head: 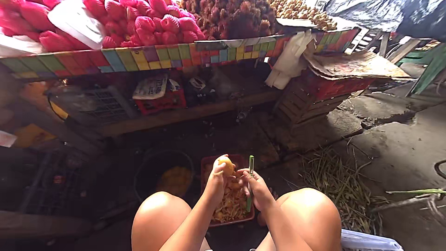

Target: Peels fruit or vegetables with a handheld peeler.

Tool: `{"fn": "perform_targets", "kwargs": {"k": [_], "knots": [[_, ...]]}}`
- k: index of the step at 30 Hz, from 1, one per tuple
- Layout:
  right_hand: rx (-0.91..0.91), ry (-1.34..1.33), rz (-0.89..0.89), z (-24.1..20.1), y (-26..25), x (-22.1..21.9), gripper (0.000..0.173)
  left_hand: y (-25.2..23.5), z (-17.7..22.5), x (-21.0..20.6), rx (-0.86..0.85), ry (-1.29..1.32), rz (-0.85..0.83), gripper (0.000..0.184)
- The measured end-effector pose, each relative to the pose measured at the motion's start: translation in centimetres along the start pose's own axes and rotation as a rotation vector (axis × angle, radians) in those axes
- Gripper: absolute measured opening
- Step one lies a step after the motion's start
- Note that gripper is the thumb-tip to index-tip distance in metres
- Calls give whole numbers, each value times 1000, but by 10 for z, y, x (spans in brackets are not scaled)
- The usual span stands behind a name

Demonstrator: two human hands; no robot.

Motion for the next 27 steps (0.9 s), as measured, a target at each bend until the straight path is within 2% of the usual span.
{"fn": "perform_targets", "kwargs": {"k": [3,6,13,15,17,21,24,27], "knots": [[30,59,32,-4,-2,8,28,1,4,10,-16,-35,-21,59],[94,124,9,-9,1,7,38,7,8,16,16,-135,9,59],[490,405,27,-12,1,0,25,14,6,27,1,-158,-124,62],[611,501,20,-13,5,-7,26,14,2,28,6,-227,-97,59],[727,634,6,-12,9,-14,27,13,-4,30,6,-276,-11,49],[865,858,24,-9,15,-29,28,10,-12,33,13,-340,94,43],[843,950,83,-6,8,-24,27,13,-11,33,19,-389,50,41],[604,904,185,-1,-10,3,28,23,0,26,-61,-349,-106,36]]}}
Point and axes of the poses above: each hand's wrist, its own y-axis away from the middle knuckle, its own x-axis out of the back of the hand, z = x × y, the point moved 5 cm from there along -y, towards the middle knuckle, and after that the axes turned 3 degrees about x, right-handed, at the moved point
